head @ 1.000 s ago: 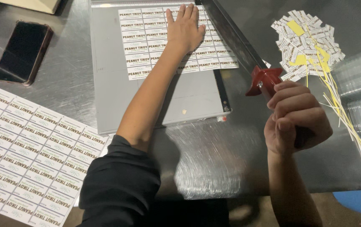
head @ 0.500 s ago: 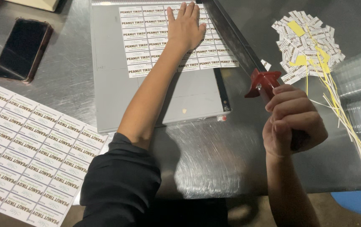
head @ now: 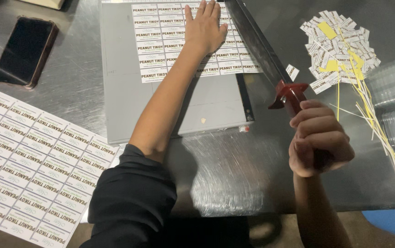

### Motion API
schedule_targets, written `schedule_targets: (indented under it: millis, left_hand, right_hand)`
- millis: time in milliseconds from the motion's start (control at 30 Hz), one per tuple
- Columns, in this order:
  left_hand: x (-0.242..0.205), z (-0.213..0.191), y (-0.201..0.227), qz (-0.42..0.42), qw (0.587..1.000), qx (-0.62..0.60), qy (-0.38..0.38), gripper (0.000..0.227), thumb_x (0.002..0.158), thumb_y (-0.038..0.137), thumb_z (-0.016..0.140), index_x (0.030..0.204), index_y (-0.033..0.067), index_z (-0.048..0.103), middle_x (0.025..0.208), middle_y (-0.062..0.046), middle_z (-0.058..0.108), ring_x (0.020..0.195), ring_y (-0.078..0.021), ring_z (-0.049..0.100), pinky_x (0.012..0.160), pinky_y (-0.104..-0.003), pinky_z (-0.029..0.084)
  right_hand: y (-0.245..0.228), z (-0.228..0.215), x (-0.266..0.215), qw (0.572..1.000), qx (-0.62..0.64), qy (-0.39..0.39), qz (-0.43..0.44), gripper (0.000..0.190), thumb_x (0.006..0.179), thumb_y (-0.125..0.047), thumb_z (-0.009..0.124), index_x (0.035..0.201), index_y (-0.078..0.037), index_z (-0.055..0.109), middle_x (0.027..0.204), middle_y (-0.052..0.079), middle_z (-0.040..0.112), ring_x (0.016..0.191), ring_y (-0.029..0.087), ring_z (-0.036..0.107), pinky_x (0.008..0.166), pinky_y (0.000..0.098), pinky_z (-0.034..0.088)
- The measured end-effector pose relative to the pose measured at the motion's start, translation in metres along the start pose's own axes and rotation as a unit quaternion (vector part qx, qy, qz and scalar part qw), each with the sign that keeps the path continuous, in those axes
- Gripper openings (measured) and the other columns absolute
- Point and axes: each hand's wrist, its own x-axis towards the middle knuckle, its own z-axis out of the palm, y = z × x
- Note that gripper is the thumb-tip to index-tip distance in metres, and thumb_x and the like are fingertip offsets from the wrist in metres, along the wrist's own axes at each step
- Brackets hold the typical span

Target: The person uses a paper trimmer to cut a sheet of printed labels into individual pieces. They repeatedly align the label sheet under the trimmer's guide, press down the cutting blade, and then reposition the sheet to continue cutting. The cut labels accumulate in a pile on the right side of the table.

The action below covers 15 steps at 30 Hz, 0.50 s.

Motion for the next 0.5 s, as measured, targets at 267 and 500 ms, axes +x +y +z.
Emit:
schedule_targets:
  millis: [267,500]
  left_hand:
    - [0.000,0.001,0.001,-0.005,1.000,0.002,-0.002,0.069,0.100,0.045,0.043,0.156,0.0050,0.033,0.164,-0.009,0.032,0.153,-0.0283,0.024,0.123,-0.063,0.007]
    - [-0.002,-0.004,0.001,0.005,1.000,0.001,-0.001,0.070,0.101,0.045,0.045,0.157,0.0049,0.033,0.164,-0.009,0.031,0.154,-0.0271,0.023,0.123,-0.065,0.010]
  right_hand:
    - [-0.010,-0.003,-0.024,0.999,-0.028,-0.023,0.036,0.021,0.093,-0.021,0.070,0.080,-0.012,0.057,0.072,0.003,0.059,0.076,0.021,0.066,0.097,0.0434,0.058]
    - [-0.015,-0.007,-0.025,0.995,-0.054,-0.057,0.061,0.012,0.093,-0.017,0.069,0.090,-0.011,0.060,0.087,0.006,0.066,0.096,0.024,0.071,0.111,0.0460,0.053]
